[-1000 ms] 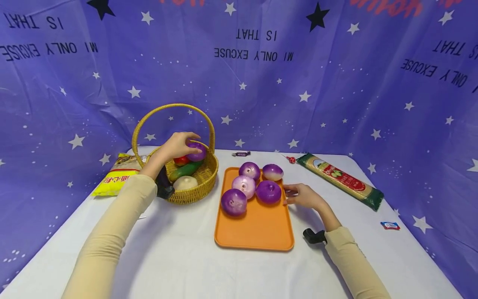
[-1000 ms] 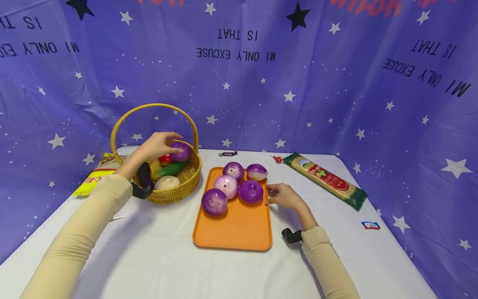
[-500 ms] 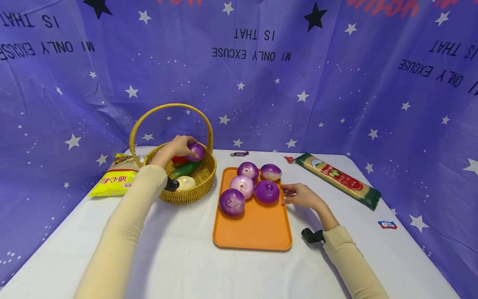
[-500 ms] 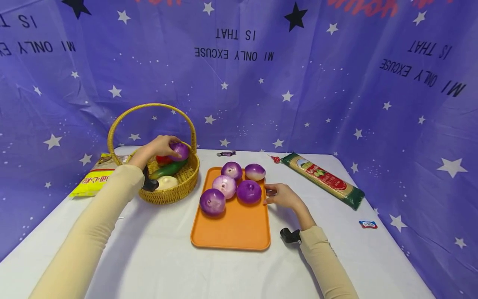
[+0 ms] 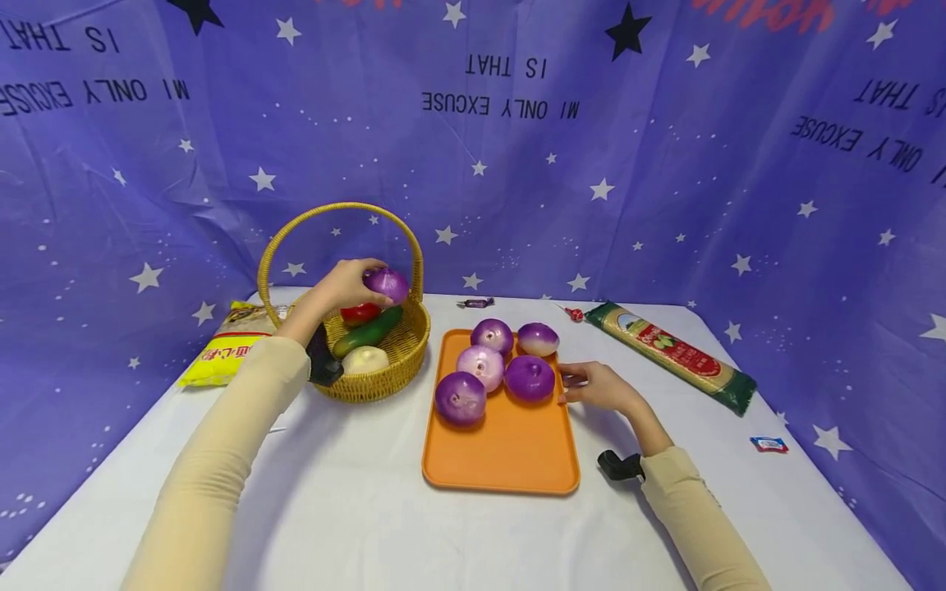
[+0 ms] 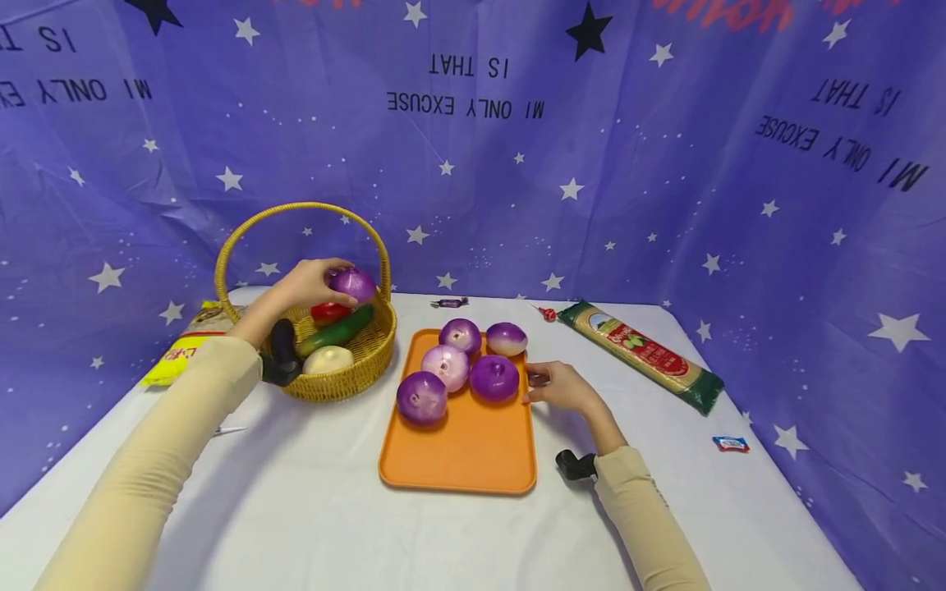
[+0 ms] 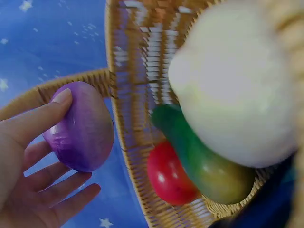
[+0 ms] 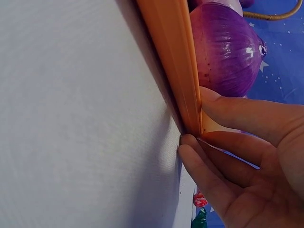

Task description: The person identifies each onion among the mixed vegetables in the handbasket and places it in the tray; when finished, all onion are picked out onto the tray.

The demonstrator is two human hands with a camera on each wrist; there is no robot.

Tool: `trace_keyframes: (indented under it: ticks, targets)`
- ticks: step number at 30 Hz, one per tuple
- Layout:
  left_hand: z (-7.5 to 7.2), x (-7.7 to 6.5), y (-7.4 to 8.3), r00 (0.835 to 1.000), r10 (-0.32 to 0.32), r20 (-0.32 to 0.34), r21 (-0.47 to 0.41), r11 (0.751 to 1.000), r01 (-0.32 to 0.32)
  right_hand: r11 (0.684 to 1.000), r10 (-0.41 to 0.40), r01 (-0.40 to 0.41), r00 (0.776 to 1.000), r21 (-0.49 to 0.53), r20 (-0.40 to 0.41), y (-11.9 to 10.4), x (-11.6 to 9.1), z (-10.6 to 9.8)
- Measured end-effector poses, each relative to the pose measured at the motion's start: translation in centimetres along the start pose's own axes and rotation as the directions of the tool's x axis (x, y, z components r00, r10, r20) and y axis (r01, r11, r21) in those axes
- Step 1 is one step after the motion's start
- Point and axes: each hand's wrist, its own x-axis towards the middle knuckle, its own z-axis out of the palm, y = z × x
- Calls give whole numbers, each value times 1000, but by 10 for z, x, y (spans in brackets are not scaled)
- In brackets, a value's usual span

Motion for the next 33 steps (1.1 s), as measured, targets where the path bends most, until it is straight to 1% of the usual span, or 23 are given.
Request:
trace_keyframes:
  ticks: [3, 5, 7, 9, 12, 15, 17, 19, 21, 24, 26, 30, 33]
  targets:
    - [2, -11, 7, 996, 78, -47, 4, 997, -78, 1000, -7, 7, 1000, 8, 1, 1, 0, -1]
    - [5, -20, 11, 988, 136, -71, 11, 991, -136, 1000, -17, 17, 1000, 8, 4, 0, 0, -2]
    - [9, -29, 16, 980, 176, -88, -2, 984, -177, 1000, -15, 15, 1000, 11, 5, 0, 0, -2]
    - [13, -38, 22, 973, 206, -104, -21, 978, -209, 1000, -12, 12, 1000, 9, 4, 0, 0, -1]
    - [19, -49, 32, 958, 259, -124, -30, 964, -265, 1000, 1, -1, 1000, 12, 6, -1, 0, -1]
    - [27, -59, 45, 949, 287, -131, -66, 953, -297, 1000, 5, -5, 1000, 17, 5, -2, 0, 0]
    - [34, -66, 56, 945, 302, -126, -103, 943, -315, 1000, 8, -8, 1000, 21, 5, -2, 0, 0]
    - [41, -70, 68, 937, 328, -121, -139, 929, -343, 1000, 10, -10, 1000, 19, 4, -2, -1, -1]
    - [53, -73, 79, 922, 370, -110, -163, 909, -384, 999, 24, -24, 1000, 25, -1, -1, -2, -2]
    - [72, -76, 92, 890, 447, -92, -173, 873, -456, 1000, 14, -14, 1000, 21, 2, -1, -2, -2]
    - [84, -76, 100, 875, 481, -63, -169, 859, -484, 1000, 11, -11, 1000, 28, 3, 0, -2, -1]
    - [102, -76, 113, 861, 508, 5, -177, 848, -500, 1000, 9, -9, 1000, 27, 1, -1, -2, 0]
    - [113, -74, 122, 844, 536, 35, -173, 835, -523, 1000, 11, -11, 1000, 17, -3, -1, -2, -1]
